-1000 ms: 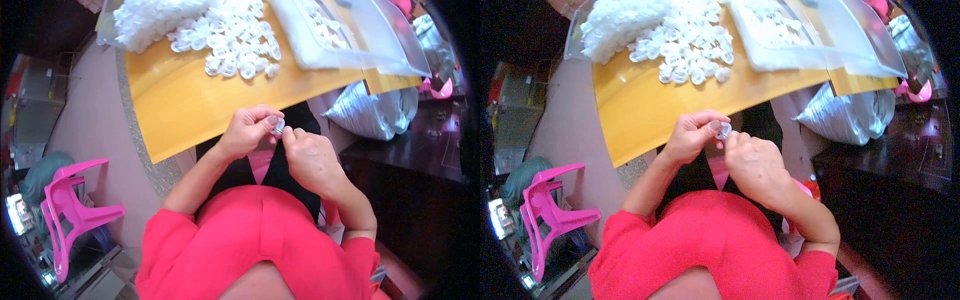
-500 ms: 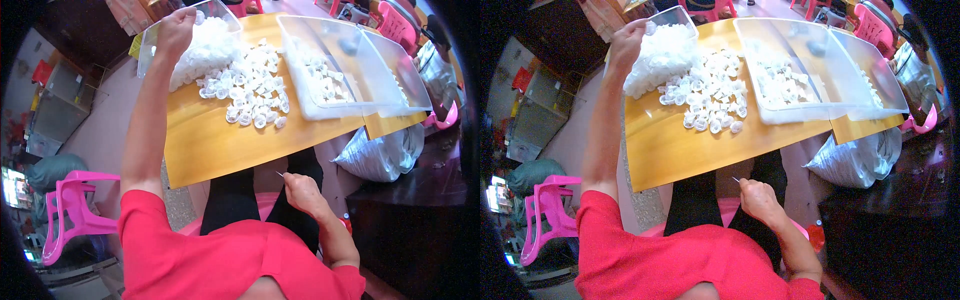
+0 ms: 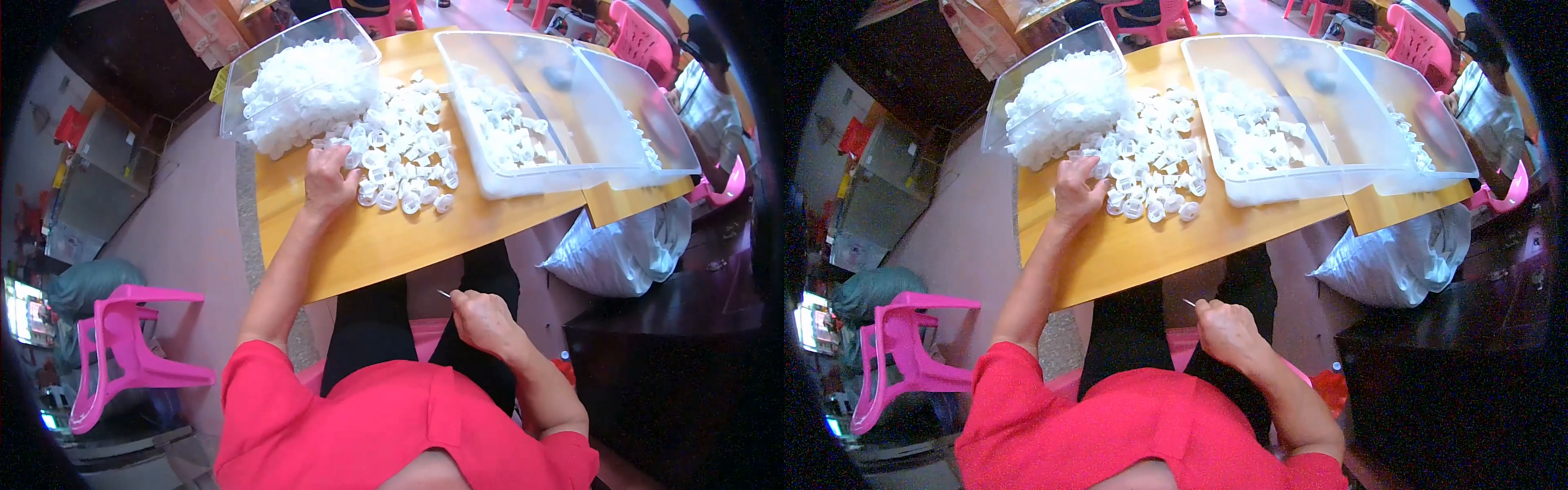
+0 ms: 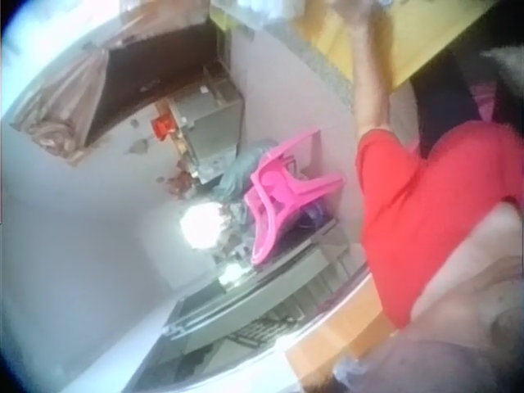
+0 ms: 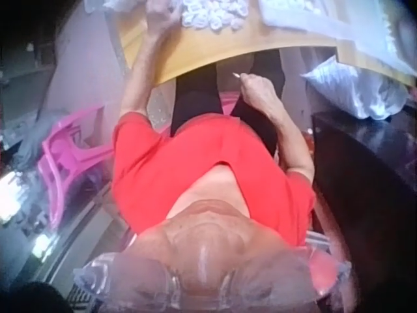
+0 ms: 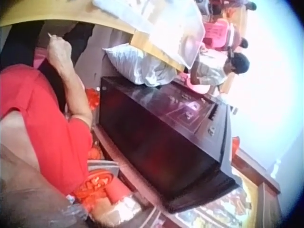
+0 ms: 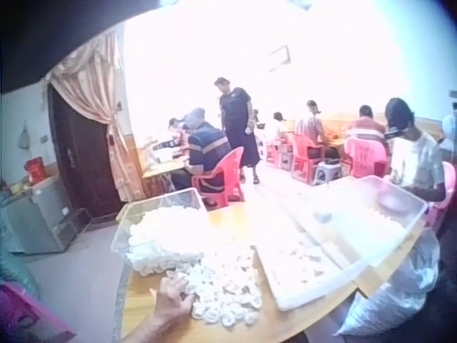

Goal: The person cleans or deburrs small white plastic components using a small pointed tool.

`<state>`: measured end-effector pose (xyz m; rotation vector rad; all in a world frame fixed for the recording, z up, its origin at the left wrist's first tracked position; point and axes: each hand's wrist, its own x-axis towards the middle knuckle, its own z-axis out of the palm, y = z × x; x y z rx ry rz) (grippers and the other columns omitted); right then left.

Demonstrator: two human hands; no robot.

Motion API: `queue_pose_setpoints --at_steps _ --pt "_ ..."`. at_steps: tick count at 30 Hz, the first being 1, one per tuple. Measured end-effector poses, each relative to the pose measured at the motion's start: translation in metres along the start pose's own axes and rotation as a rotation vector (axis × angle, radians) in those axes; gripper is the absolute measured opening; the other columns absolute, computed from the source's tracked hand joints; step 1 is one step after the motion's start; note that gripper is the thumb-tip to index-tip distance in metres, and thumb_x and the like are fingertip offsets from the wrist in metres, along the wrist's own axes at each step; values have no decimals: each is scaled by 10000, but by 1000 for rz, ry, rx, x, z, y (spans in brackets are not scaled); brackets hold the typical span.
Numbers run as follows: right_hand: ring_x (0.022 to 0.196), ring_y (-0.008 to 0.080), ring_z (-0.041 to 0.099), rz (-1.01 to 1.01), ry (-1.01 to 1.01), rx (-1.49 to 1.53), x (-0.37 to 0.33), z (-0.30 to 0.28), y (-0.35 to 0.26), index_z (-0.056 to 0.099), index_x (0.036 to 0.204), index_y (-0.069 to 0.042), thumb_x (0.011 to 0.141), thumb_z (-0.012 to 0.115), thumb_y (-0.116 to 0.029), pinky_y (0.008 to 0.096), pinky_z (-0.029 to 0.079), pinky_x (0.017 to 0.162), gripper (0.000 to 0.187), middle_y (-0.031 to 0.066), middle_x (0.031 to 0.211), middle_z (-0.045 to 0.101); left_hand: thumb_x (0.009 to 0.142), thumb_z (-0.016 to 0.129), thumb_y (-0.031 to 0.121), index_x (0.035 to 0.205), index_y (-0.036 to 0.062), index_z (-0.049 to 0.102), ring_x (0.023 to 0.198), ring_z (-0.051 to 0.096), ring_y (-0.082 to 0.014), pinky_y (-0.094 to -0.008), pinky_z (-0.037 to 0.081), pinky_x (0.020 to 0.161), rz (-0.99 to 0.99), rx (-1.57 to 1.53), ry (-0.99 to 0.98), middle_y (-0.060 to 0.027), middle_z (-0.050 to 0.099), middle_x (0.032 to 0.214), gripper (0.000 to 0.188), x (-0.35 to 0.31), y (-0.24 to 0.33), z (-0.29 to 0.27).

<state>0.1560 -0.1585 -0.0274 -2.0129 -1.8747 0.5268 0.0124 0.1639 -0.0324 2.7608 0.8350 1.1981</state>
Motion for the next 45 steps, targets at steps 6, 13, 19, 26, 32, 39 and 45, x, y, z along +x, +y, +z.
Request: queue_pose_setpoints --at_steps 6,13,19,26,32,39,45 --pt "666 379 649 -8 -24 -29 0 0 -2 569 798 5 797 553 -94 453 536 600 100 205 734 630 678 655 3 875 37 627 802 568 -316 -416 442 733 136 -16 65 -125 651 867 202 5 -9 9" --pt "661 376 642 -8 6 -19 -4 0 1 561 779 0 807 559 -114 454 530 597 117 200 717 619 690 614 -82 764 17 596 764 563 -308 -399 451 694 113 -138 173 -119 627 785 125 -7 5 -4" --pt "640 362 638 -41 194 185 0 0 2 602 868 -1 834 565 -119 452 512 592 128 209 721 617 791 634 -78 904 12 615 810 600 -233 -310 484 742 -274 -537 181 -110 638 905 146 -26 76 -49" --pt "474 57 474 313 125 1322 7 -60 -35 661 902 3 964 513 -192 207 374 427 252 8 620 572 784 629 -104 966 4 630 885 605 -261 -346 484 793 145 -989 -64 -124 638 971 212 -52 179 -68" --pt "503 27 466 333 228 1275 11 -68 -40 679 971 -1 929 578 -172 190 363 423 203 -13 677 598 788 649 -63 972 -16 624 949 605 -279 -368 463 855 61 -1187 -162 -130 632 1018 192 -55 178 -67" --pt "568 -4 465 269 350 1230 19 -67 -53 647 1108 19 905 596 -83 177 358 464 232 -34 749 615 905 599 42 1137 -43 611 1064 566 -187 -301 463 926 -409 -1720 -255 -138 555 1208 248 -64 171 -60" --pt "772 93 619 208 428 980 16 -50 -45 620 1116 54 885 614 -65 242 507 677 261 67 870 687 888 633 52 1108 -38 620 927 627 -143 -266 509 837 -712 -1816 -350 -108 661 1041 238 -71 171 -60"
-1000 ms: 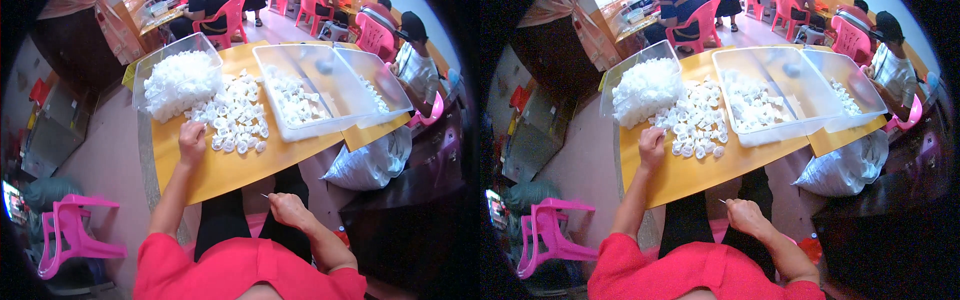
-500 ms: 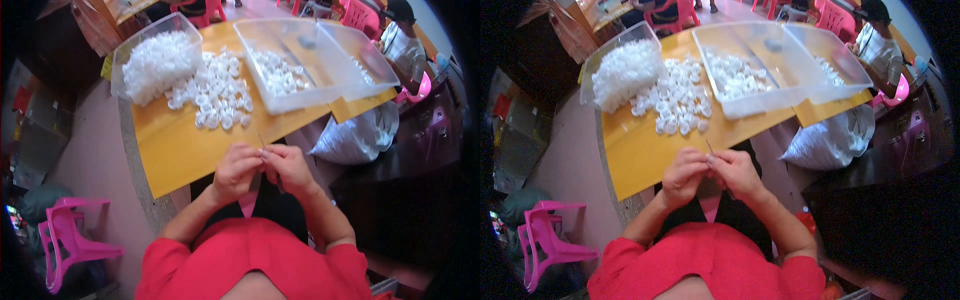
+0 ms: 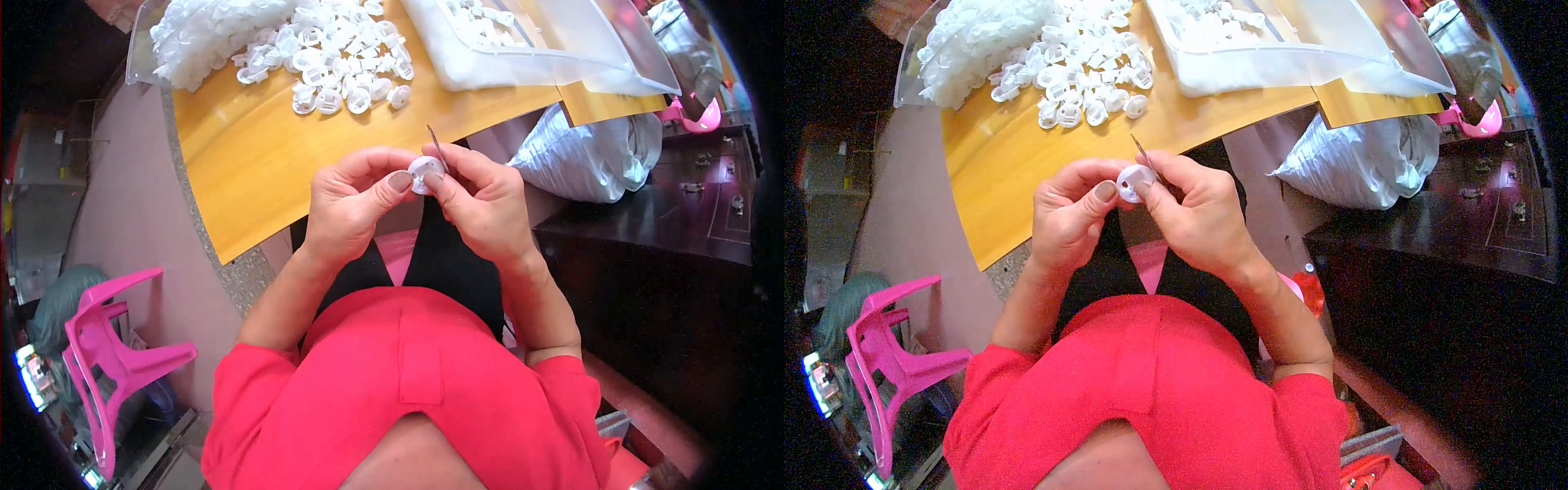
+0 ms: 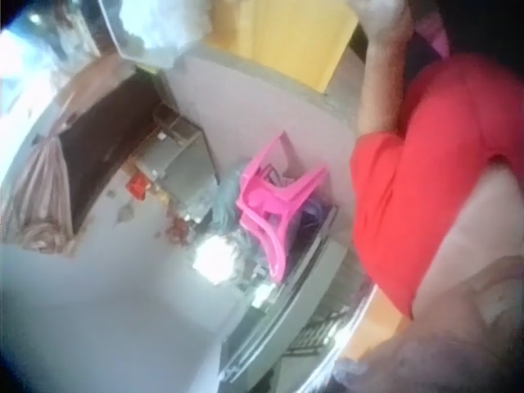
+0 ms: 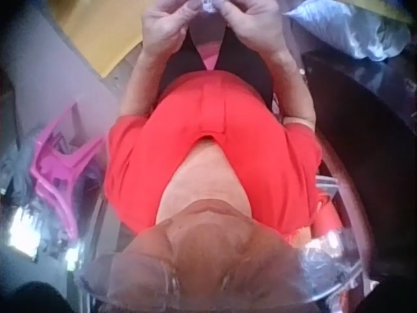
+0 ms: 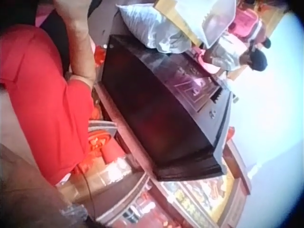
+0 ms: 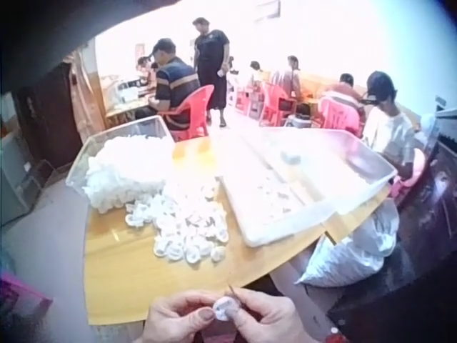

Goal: The person cleans or deburrs small white plastic components using a small pointed tool.

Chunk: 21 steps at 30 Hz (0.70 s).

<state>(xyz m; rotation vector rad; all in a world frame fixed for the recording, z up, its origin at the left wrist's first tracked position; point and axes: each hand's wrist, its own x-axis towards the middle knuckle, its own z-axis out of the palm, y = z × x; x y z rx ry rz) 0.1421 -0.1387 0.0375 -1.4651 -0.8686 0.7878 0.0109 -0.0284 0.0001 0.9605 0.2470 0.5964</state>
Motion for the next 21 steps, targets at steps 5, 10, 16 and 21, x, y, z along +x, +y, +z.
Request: queue_pose_setpoints --at_steps 5,10,16,21 --pt "666 39 541 -7 6 -212 7 -5 4 628 1085 44 874 638 -38 182 432 554 226 12 836 644 880 638 43 1089 -45 619 920 629 -139 -261 527 791 -127 36 -41 -106 658 1044 228 1 -3 -10" --pt "712 167 670 -75 -60 -224 14 -5 0 641 982 36 846 628 -64 294 521 633 170 159 795 676 858 663 38 1130 -48 593 905 631 -149 -268 545 764 -302 -157 26 -116 656 1034 294 8 3 -4" --pt "700 177 641 -121 -84 -369 12 -6 7 631 1047 30 860 595 -22 288 509 630 198 142 788 654 846 659 1 1201 -47 558 918 644 -194 -297 556 772 -254 -83 -53 -135 642 1053 373 9 -7 -23" --pt "628 133 612 -231 -45 -458 -12 -9 12 597 1174 33 875 517 42 262 491 586 310 105 713 628 827 682 36 1250 -30 526 927 652 -243 -325 566 762 -176 -169 -55 -141 647 1057 455 11 -5 -27"
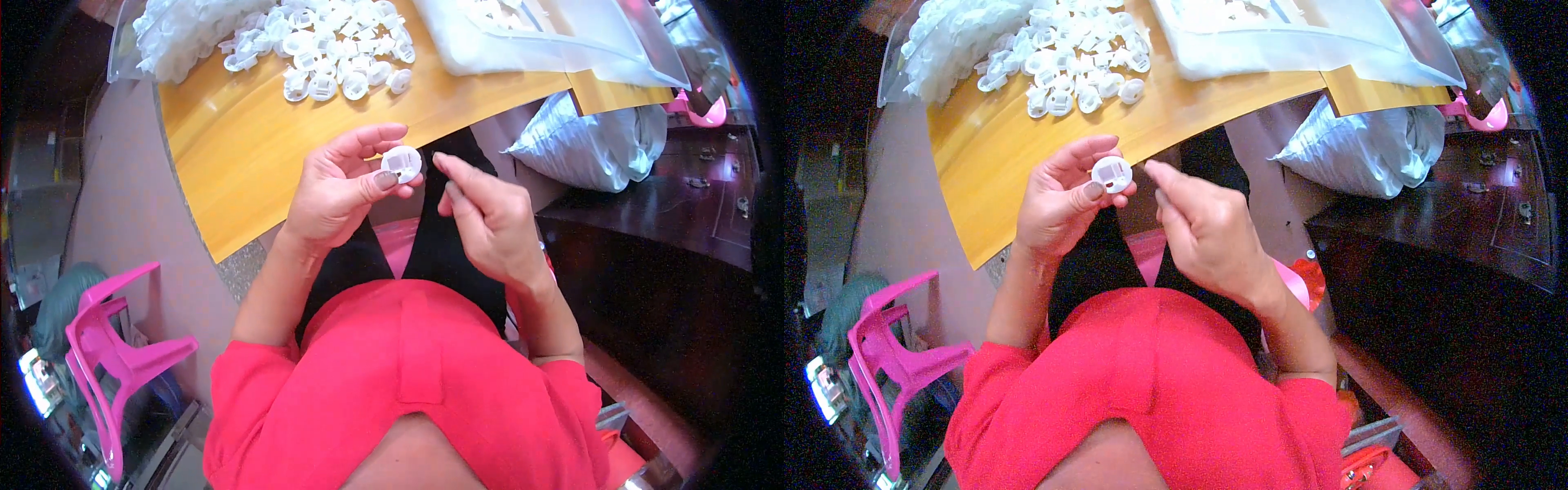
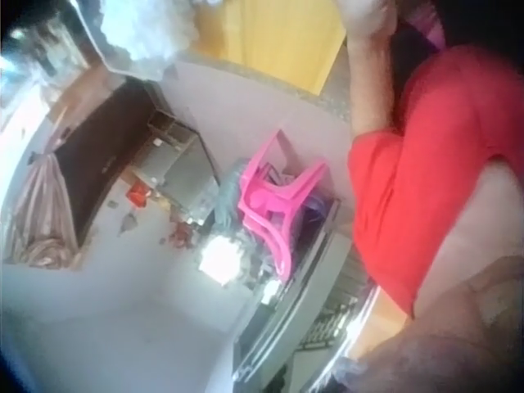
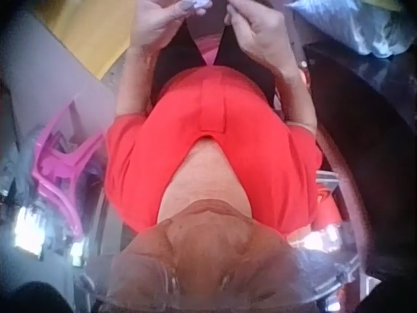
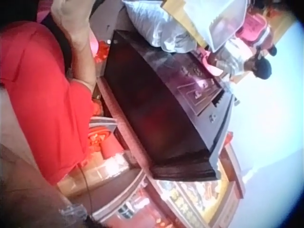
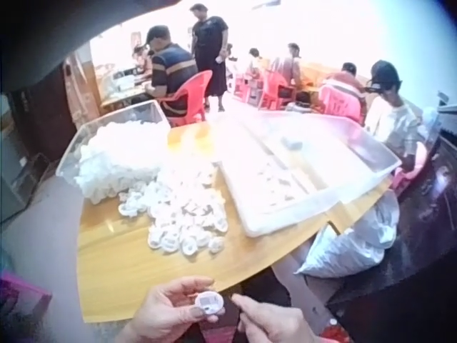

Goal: The person cleans or deburrs small white plastic components using a small pointed tool.

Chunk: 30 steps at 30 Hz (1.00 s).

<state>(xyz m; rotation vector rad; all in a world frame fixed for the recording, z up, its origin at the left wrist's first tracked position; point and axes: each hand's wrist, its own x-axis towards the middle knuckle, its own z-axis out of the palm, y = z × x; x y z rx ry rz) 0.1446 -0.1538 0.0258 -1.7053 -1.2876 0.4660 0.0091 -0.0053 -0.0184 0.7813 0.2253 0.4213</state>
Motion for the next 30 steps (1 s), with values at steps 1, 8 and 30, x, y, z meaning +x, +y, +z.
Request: queue_pose_setpoints --at_steps 1,8,30 --pt "674 233 629 -23 -30 -27 -3 0 -3 584 1166 43 848 534 44 315 506 612 322 158 767 632 817 690 29 1252 -30 524 932 654 -254 -333 569 772 22 -36 -16 -146 646 1058 469 0 0 1" --pt "627 303 613 -113 -94 -180 -10 0 -7 554 1199 31 784 572 41 397 497 561 415 158 710 588 826 667 -27 1205 -45 564 950 650 -226 -324 561 831 20 47 -53 -127 611 1079 393 -2 1 4" --pt "607 302 607 -178 -87 -322 -10 2 2 556 1185 39 765 574 1 401 498 535 422 146 693 570 812 681 -2 1194 -26 567 980 644 -249 -348 566 818 8 15 -60 -168 637 1089 399 -2 -10 2"
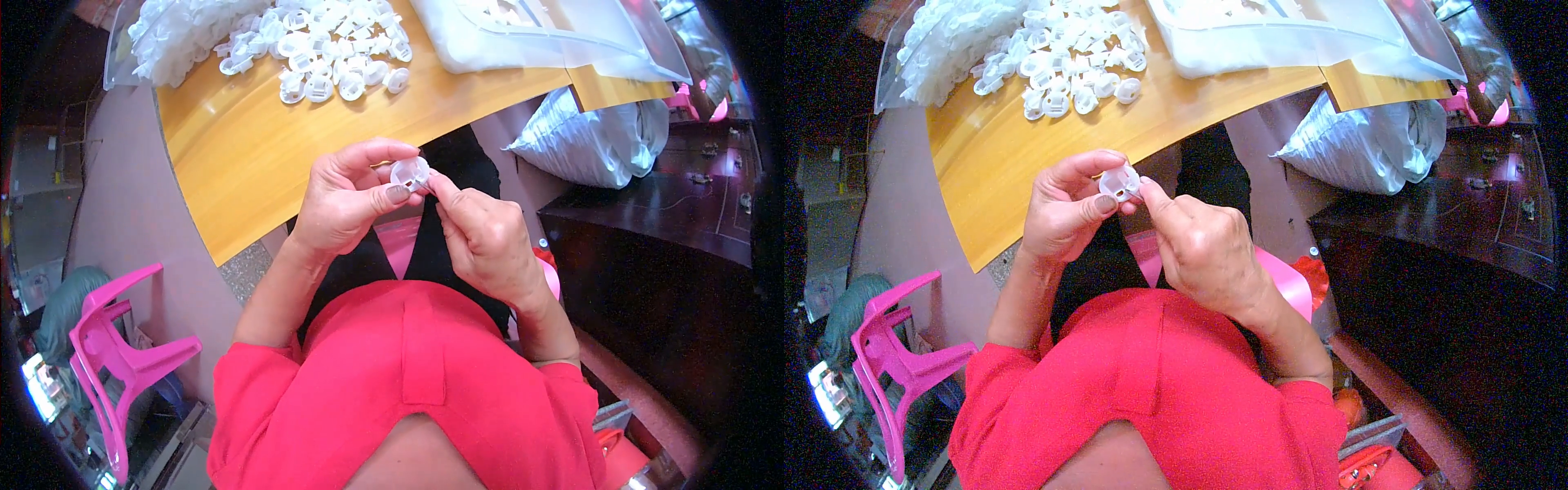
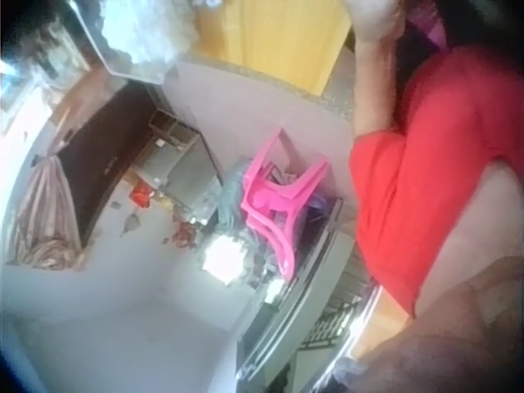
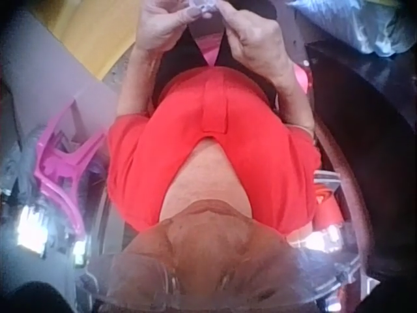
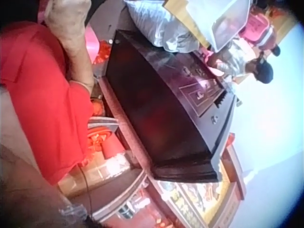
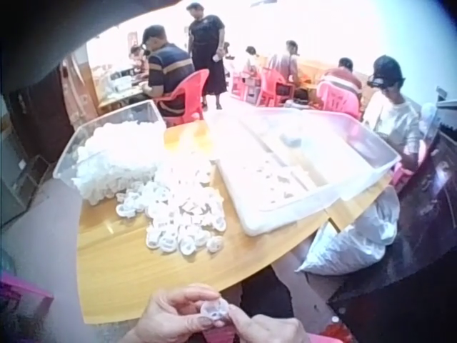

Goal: The person cleans or deburrs small white plastic components using a small pointed tool.

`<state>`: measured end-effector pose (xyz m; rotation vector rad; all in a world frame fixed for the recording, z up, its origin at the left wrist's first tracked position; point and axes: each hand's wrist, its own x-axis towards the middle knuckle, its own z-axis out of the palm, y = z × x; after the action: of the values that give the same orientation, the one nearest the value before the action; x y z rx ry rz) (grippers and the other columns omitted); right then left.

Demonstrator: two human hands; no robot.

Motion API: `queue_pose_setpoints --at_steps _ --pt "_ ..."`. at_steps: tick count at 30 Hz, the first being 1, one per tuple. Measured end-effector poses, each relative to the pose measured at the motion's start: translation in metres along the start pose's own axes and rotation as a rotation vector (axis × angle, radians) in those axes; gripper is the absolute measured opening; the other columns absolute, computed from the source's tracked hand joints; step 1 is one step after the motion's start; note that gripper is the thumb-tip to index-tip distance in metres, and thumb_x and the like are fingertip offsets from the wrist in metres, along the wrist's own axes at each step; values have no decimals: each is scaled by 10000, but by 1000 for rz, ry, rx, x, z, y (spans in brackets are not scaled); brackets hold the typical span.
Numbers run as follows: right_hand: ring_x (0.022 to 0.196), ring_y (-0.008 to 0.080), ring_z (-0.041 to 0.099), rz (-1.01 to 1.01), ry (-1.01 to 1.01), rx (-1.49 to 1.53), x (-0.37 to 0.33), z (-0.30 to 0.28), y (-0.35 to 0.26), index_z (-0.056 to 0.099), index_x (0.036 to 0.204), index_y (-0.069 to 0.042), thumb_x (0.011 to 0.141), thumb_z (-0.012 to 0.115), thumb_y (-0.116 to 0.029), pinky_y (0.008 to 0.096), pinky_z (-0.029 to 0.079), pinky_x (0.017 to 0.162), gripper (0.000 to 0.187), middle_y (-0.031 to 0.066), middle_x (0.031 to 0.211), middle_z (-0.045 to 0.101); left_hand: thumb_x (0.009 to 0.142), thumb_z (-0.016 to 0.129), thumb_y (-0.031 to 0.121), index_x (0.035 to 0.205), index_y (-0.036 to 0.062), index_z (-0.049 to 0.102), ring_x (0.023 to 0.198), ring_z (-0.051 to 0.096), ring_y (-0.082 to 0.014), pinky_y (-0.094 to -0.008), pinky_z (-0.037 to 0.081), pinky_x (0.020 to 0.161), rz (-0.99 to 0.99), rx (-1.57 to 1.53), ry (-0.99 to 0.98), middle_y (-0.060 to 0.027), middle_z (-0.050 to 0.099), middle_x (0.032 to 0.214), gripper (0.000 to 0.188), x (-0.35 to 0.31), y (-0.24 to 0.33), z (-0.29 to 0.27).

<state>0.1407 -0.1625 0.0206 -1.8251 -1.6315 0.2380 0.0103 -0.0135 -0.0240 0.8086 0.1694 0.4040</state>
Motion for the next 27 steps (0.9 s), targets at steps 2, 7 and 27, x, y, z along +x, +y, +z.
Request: queue_pose_setpoints --at_steps 2,7,27 --pt "608 301 607 6 -3 13 1 -1 0 559 1181 38 769 573 4 401 496 535 413 148 694 571 814 680 -1 1194 -25 567 984 642 -250 -347 564 821 7 -1 5 -166 634 1095 397 0 -1 1" --pt "624 305 615 42 20 137 2 -2 0 575 1160 34 780 571 20 396 491 541 381 158 705 582 837 663 -16 1177 -33 568 980 645 -205 -313 563 836 29 -40 -18 -149 647 1056 354 1 -2 2" --pt "674 347 599 183 -81 -115 2 -12 -10 549 1208 -6 765 560 60 424 480 590 448 163 765 580 927 560 57 1196 -23 552 937 655 -243 -351 552 839 -112 -161 103 -178 640 1057 281 3 -9 8"
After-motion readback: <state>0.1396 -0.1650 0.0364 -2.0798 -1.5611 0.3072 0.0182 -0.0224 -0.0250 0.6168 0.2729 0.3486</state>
